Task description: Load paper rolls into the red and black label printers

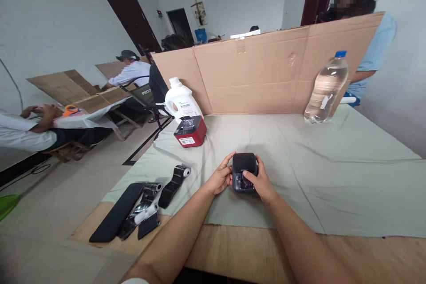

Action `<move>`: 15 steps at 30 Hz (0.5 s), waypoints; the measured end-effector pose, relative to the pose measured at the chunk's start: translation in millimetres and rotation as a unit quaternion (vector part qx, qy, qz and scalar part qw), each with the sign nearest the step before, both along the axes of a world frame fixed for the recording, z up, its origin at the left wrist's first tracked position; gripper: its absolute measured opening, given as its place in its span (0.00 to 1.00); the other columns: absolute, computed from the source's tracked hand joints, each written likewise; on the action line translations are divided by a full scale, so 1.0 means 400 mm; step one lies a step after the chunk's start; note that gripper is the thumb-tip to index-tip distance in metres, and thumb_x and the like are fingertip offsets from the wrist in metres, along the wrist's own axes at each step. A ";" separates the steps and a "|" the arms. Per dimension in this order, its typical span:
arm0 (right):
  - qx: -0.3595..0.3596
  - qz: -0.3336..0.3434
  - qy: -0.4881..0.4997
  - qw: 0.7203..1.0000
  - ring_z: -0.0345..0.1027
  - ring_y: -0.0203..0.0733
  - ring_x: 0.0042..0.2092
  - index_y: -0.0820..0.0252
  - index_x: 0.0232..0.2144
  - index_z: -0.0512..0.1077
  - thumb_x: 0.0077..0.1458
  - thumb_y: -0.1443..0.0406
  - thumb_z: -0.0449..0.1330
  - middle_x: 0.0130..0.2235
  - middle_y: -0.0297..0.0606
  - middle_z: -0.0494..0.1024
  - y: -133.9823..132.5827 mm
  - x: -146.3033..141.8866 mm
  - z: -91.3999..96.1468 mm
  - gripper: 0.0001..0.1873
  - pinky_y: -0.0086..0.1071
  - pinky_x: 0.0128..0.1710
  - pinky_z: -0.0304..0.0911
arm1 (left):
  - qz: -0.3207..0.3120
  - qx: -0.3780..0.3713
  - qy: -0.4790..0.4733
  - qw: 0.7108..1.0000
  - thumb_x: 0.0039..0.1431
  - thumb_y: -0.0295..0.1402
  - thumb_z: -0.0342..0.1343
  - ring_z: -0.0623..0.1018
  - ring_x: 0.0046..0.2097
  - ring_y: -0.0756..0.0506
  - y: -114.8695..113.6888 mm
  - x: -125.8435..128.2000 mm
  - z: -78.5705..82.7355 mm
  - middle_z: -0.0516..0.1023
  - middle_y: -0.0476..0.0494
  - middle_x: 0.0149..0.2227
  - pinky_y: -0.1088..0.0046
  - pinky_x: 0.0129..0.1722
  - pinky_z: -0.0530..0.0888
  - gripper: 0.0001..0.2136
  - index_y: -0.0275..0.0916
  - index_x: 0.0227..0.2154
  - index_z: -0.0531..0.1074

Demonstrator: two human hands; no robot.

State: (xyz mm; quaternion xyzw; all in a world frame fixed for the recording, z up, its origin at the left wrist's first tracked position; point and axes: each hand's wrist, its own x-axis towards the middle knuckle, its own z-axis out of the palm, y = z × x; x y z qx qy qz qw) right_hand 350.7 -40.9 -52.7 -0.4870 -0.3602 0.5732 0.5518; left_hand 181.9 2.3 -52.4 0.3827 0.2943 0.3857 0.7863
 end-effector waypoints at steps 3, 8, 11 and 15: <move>0.004 0.027 0.003 1.000 0.65 0.49 0.53 0.50 0.64 0.48 0.40 0.59 0.67 0.56 0.40 0.68 0.003 0.010 -0.003 0.51 0.45 0.53 0.61 | 0.010 -0.005 0.009 1.000 0.55 0.30 0.55 0.77 0.22 0.52 -0.002 0.003 0.005 0.74 0.54 0.28 0.74 0.25 0.76 0.35 0.50 0.64 0.47; 0.036 0.032 0.031 0.998 0.62 0.49 0.56 0.50 0.58 0.59 0.42 0.62 0.64 0.56 0.37 0.69 0.012 0.032 -0.008 0.39 0.45 0.57 0.57 | 0.007 -0.001 0.023 1.000 0.53 0.30 0.56 0.78 0.24 0.51 -0.006 0.000 0.016 0.73 0.55 0.28 0.73 0.25 0.77 0.35 0.49 0.63 0.49; 0.055 0.014 0.014 0.998 0.66 0.48 0.52 0.51 0.52 0.66 0.46 0.56 0.64 0.50 0.38 0.74 0.015 0.040 0.001 0.30 0.42 0.53 0.60 | 0.005 -0.005 0.024 1.000 0.52 0.29 0.57 0.77 0.23 0.52 -0.007 -0.002 0.017 0.73 0.55 0.29 0.75 0.24 0.76 0.35 0.49 0.62 0.50; 0.037 -0.044 -0.044 0.997 0.69 0.43 0.39 0.55 0.37 0.70 0.48 0.45 0.60 0.37 0.35 0.76 0.019 0.049 0.014 0.23 0.35 0.39 0.64 | -0.018 -0.006 0.035 0.999 0.52 0.30 0.58 0.75 0.22 0.54 -0.017 -0.002 0.022 0.74 0.53 0.31 0.78 0.23 0.73 0.33 0.47 0.61 0.53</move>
